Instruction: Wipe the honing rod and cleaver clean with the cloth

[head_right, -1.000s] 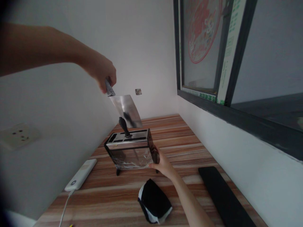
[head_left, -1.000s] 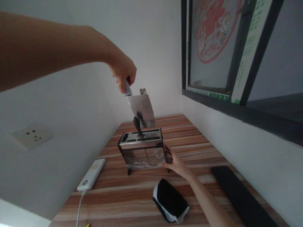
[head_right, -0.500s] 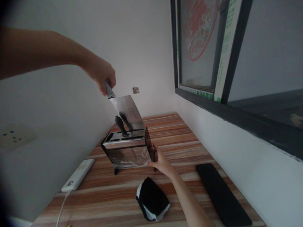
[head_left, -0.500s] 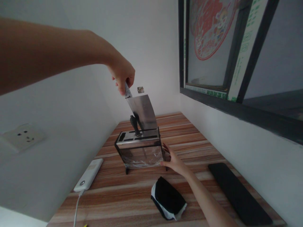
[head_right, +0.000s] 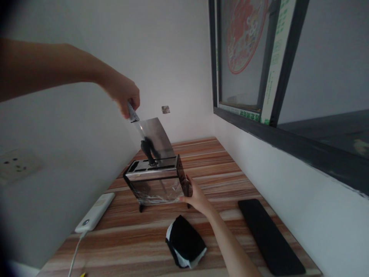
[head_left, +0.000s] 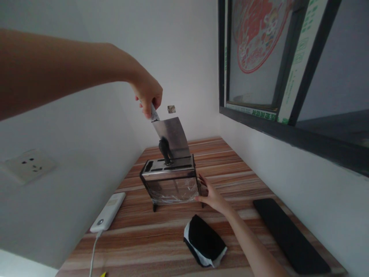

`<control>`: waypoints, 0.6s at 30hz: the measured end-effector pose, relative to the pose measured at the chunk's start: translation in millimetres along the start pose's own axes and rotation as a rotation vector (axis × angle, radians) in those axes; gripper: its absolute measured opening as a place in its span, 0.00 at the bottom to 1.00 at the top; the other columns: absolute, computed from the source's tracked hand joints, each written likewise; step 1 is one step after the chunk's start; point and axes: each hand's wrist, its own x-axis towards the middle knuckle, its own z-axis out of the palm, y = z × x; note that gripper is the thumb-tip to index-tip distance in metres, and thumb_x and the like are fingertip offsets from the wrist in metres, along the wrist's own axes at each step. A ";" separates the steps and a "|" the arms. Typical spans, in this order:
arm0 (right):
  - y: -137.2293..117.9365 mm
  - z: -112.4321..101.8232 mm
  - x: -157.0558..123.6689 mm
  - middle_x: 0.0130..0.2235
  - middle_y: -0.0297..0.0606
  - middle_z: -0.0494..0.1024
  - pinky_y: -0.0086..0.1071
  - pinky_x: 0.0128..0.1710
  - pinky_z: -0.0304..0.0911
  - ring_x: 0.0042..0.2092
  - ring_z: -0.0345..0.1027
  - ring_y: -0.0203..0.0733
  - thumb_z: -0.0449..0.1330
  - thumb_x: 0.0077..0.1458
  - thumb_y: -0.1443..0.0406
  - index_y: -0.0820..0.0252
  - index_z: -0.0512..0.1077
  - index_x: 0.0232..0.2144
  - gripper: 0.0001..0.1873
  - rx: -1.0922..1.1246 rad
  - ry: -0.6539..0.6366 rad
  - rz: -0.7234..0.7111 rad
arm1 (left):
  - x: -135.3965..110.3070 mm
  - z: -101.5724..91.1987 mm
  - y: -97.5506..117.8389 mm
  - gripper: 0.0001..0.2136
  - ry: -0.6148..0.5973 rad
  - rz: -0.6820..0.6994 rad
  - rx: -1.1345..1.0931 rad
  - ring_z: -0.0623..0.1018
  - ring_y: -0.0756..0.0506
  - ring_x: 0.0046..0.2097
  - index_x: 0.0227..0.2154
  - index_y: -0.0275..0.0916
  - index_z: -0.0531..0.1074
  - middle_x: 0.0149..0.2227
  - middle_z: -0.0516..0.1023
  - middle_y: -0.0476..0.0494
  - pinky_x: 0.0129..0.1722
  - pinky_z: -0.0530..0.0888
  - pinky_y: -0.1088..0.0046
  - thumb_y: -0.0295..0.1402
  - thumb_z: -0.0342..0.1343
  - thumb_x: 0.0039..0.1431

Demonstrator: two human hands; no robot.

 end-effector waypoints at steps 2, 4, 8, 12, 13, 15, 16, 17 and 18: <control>0.3 -0.2 -0.2 0.64 0.47 0.59 0.51 0.63 0.47 0.63 0.54 0.52 0.71 0.40 0.63 0.54 0.51 0.63 0.51 -0.001 -0.003 0.007 | 0.0 0.0 1.3 0.18 -0.217 0.134 -0.040 0.68 0.61 0.26 0.39 0.22 0.77 0.18 0.71 0.60 0.36 0.58 0.83 0.31 0.64 0.46; 1.2 -0.3 -0.4 0.64 0.47 0.59 0.51 0.63 0.46 0.64 0.53 0.52 0.71 0.40 0.63 0.54 0.52 0.63 0.51 -0.007 -0.004 0.008 | 1.9 2.4 2.4 0.15 -0.272 0.210 -0.081 0.67 0.59 0.24 0.36 0.24 0.79 0.15 0.69 0.58 0.33 0.58 0.82 0.30 0.66 0.45; 4.3 0.0 -0.9 0.64 0.47 0.59 0.52 0.63 0.45 0.64 0.53 0.52 0.71 0.40 0.62 0.53 0.53 0.62 0.49 -0.014 0.001 -0.011 | 4.5 12.0 10.4 0.06 -0.273 0.265 -0.174 0.68 0.54 0.20 0.27 0.29 0.79 0.13 0.70 0.55 0.27 0.59 0.79 0.28 0.65 0.45; 4.0 0.3 -1.3 0.64 0.46 0.59 0.54 0.63 0.46 0.63 0.54 0.53 0.71 0.40 0.61 0.52 0.54 0.62 0.49 -0.008 0.013 -0.009 | 4.9 22.5 24.1 0.04 -0.307 0.320 -0.228 0.73 0.51 0.22 0.28 0.33 0.78 0.17 0.76 0.52 0.26 0.62 0.78 0.28 0.63 0.48; 2.7 0.4 -1.3 0.64 0.46 0.59 0.54 0.63 0.46 0.63 0.54 0.53 0.71 0.40 0.61 0.52 0.54 0.62 0.49 -0.008 0.013 -0.008 | 5.9 24.7 26.7 0.04 -0.311 0.331 -0.235 0.73 0.51 0.22 0.28 0.33 0.78 0.18 0.77 0.51 0.26 0.63 0.78 0.28 0.62 0.48; -0.9 0.4 -1.4 0.64 0.45 0.60 0.54 0.63 0.46 0.63 0.54 0.53 0.71 0.40 0.62 0.52 0.55 0.62 0.48 -0.009 0.011 -0.008 | 9.3 28.8 30.2 0.05 -0.308 0.350 -0.234 0.73 0.50 0.22 0.28 0.34 0.79 0.18 0.77 0.50 0.27 0.63 0.77 0.29 0.63 0.47; -3.0 0.4 -1.4 0.63 0.45 0.61 0.54 0.63 0.46 0.63 0.55 0.53 0.71 0.40 0.62 0.52 0.56 0.62 0.48 -0.009 0.008 -0.008 | 11.6 30.5 31.2 0.05 -0.302 0.357 -0.232 0.73 0.50 0.22 0.27 0.35 0.79 0.18 0.77 0.49 0.27 0.63 0.77 0.30 0.63 0.46; -5.1 0.4 -1.5 0.63 0.45 0.61 0.54 0.63 0.46 0.63 0.55 0.53 0.71 0.41 0.62 0.52 0.56 0.61 0.47 -0.010 0.006 -0.006 | 13.9 32.2 31.9 0.04 -0.297 0.364 -0.233 0.73 0.49 0.22 0.26 0.36 0.80 0.17 0.77 0.49 0.27 0.63 0.76 0.30 0.64 0.45; -7.1 0.4 -1.7 0.62 0.45 0.62 0.54 0.63 0.46 0.63 0.55 0.53 0.71 0.41 0.63 0.52 0.56 0.61 0.46 -0.012 0.003 -0.003 | 16.3 33.7 32.3 0.04 -0.296 0.370 -0.240 0.72 0.49 0.22 0.25 0.37 0.80 0.17 0.77 0.48 0.28 0.63 0.75 0.31 0.64 0.44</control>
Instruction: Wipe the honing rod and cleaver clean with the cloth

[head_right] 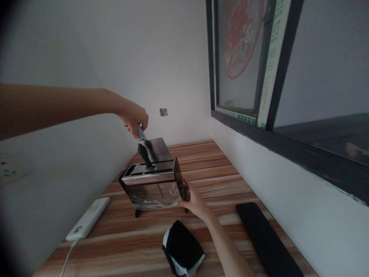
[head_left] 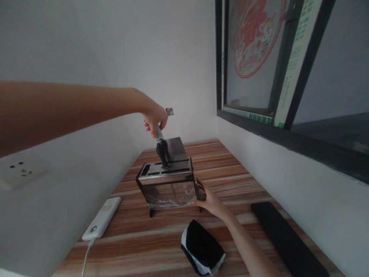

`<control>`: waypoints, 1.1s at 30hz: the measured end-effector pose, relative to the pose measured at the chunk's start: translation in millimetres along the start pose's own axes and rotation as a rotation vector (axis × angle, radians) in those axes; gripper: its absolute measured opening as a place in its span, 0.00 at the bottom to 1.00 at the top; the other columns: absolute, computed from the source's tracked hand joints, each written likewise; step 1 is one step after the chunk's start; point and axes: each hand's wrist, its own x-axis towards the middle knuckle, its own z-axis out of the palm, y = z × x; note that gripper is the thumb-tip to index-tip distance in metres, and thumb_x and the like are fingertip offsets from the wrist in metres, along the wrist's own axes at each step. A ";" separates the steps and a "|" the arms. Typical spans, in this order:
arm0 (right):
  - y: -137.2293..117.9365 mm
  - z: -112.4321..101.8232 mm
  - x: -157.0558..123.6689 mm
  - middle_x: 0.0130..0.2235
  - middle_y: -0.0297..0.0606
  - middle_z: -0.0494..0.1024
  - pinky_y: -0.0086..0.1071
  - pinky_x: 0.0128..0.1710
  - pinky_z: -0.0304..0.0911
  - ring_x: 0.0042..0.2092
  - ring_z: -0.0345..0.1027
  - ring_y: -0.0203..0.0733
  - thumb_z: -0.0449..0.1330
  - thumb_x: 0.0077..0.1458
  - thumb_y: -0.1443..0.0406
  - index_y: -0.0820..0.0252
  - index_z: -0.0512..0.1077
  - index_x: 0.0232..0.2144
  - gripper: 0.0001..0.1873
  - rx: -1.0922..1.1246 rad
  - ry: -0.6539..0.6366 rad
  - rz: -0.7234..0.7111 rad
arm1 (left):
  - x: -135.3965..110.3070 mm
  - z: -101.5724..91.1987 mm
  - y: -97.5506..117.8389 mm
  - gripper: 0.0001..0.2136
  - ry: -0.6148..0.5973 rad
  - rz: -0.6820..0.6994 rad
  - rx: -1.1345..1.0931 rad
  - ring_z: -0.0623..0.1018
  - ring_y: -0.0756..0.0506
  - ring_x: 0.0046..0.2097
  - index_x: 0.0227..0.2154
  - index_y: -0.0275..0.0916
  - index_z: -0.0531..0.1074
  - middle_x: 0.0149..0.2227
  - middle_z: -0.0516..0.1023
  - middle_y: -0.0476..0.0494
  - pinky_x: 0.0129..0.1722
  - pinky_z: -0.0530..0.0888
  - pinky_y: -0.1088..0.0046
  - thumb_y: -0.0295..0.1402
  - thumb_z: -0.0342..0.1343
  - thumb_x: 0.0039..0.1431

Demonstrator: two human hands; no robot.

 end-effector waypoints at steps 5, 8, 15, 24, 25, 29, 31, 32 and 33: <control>-5.6 -0.4 -0.8 0.61 0.45 0.64 0.53 0.62 0.48 0.62 0.57 0.52 0.70 0.42 0.64 0.53 0.58 0.61 0.44 -0.027 -0.004 -0.003 | 11.1 3.5 -0.9 0.07 -0.034 0.007 -0.131 0.68 0.50 0.18 0.17 0.38 0.77 0.14 0.73 0.48 0.28 0.63 0.73 0.35 0.66 0.42; -5.2 -0.7 -1.0 0.62 0.45 0.63 0.53 0.62 0.49 0.62 0.58 0.53 0.69 0.42 0.65 0.52 0.58 0.60 0.43 -0.042 -0.008 -0.003 | 18.4 6.1 1.5 0.16 -0.057 -0.005 -0.126 0.67 0.49 0.18 0.13 0.37 0.74 0.14 0.73 0.45 0.28 0.64 0.71 0.42 0.61 0.48; 3.4 0.3 -2.5 0.61 0.44 0.64 0.53 0.61 0.52 0.61 0.59 0.53 0.69 0.43 0.64 0.50 0.58 0.60 0.43 -0.026 0.005 -0.007 | 36.6 12.8 14.4 0.20 -0.161 0.014 0.029 0.75 0.43 0.29 0.20 0.35 0.77 0.23 0.79 0.39 0.34 0.66 0.70 0.44 0.50 0.56; 3.2 -0.7 -1.6 0.61 0.46 0.65 0.53 0.61 0.50 0.61 0.60 0.52 0.69 0.43 0.66 0.53 0.58 0.60 0.43 -0.052 0.010 -0.014 | 49.9 25.9 35.2 0.14 -0.129 -0.100 -0.190 0.74 0.44 0.26 0.10 0.35 0.70 0.14 0.70 0.46 0.34 0.67 0.68 0.36 0.62 0.43; 2.9 -0.7 -1.6 0.61 0.46 0.65 0.53 0.62 0.50 0.61 0.59 0.52 0.69 0.43 0.66 0.53 0.58 0.60 0.43 -0.051 0.009 -0.011 | 51.7 27.9 36.2 0.13 -0.138 -0.099 -0.189 0.74 0.44 0.27 0.10 0.35 0.70 0.14 0.69 0.45 0.35 0.67 0.68 0.36 0.61 0.43; 1.0 -0.6 -1.8 0.61 0.46 0.64 0.53 0.61 0.51 0.61 0.59 0.52 0.70 0.42 0.66 0.53 0.58 0.60 0.44 -0.042 0.005 0.002 | 62.7 37.2 34.5 0.11 -0.102 -0.052 -0.176 0.76 0.39 0.31 0.12 0.35 0.73 0.15 0.71 0.43 0.37 0.68 0.64 0.36 0.61 0.41; -0.7 -0.5 -1.8 0.62 0.45 0.64 0.54 0.61 0.51 0.61 0.59 0.52 0.70 0.42 0.66 0.52 0.58 0.60 0.44 -0.039 -0.005 0.002 | 69.0 42.0 32.6 0.10 -0.030 0.003 -0.184 0.76 0.38 0.30 0.12 0.36 0.73 0.14 0.70 0.44 0.37 0.69 0.63 0.37 0.63 0.39; -1.5 -0.5 -1.9 0.62 0.45 0.64 0.54 0.61 0.51 0.61 0.59 0.52 0.70 0.42 0.66 0.52 0.58 0.60 0.43 -0.040 -0.010 0.000 | 71.7 44.1 32.3 0.10 -0.004 0.027 -0.189 0.76 0.38 0.29 0.12 0.37 0.73 0.13 0.69 0.44 0.37 0.69 0.62 0.37 0.63 0.38; -2.2 -0.5 -1.9 0.62 0.45 0.64 0.54 0.61 0.51 0.61 0.59 0.52 0.69 0.43 0.66 0.53 0.59 0.60 0.43 -0.042 -0.014 -0.003 | 73.9 45.9 32.6 0.10 0.002 0.039 -0.193 0.76 0.38 0.29 0.11 0.37 0.73 0.13 0.69 0.44 0.37 0.69 0.62 0.37 0.63 0.38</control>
